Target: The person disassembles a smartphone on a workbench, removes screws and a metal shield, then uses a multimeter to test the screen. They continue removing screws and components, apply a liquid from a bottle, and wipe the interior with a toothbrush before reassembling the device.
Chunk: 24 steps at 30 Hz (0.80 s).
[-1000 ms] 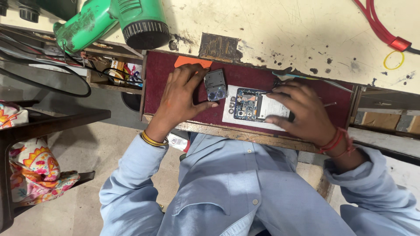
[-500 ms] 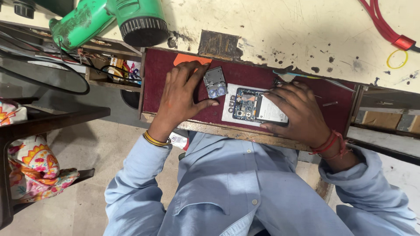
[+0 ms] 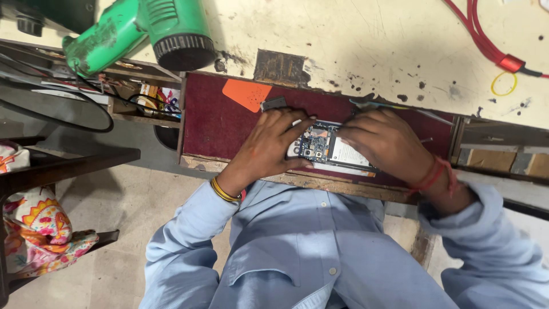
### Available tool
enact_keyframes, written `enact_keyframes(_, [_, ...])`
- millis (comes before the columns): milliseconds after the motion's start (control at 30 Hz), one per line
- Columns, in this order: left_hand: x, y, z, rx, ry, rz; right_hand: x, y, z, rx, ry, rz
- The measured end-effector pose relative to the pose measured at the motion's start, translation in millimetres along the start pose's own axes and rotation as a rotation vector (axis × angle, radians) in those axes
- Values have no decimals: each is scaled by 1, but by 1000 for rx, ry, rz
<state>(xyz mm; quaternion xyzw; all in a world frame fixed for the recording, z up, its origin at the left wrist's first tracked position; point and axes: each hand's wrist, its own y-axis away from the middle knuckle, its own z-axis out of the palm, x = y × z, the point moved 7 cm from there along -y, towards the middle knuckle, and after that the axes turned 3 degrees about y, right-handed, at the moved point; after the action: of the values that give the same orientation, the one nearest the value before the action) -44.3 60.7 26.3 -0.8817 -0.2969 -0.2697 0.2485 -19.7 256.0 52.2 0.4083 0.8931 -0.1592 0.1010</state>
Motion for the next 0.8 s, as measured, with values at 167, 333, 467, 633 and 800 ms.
enact_keyframes(167, [-1,0,1,-9,5,-34,-2,-23,13,-117,129,-109])
enact_keyframes(333, [-2,1,2,16,28,-38,-7,-30,11,-158,155,-199])
enact_keyframes(467, [-5,0,3,20,29,-34,-11,-32,13,-221,276,-293])
enact_keyframes(633, [-5,0,4,10,36,-51,-15,-34,13,-242,342,-410])
enact_keyframes(800, [-8,-1,4,15,34,-63,-17,-39,9,-243,339,-478])
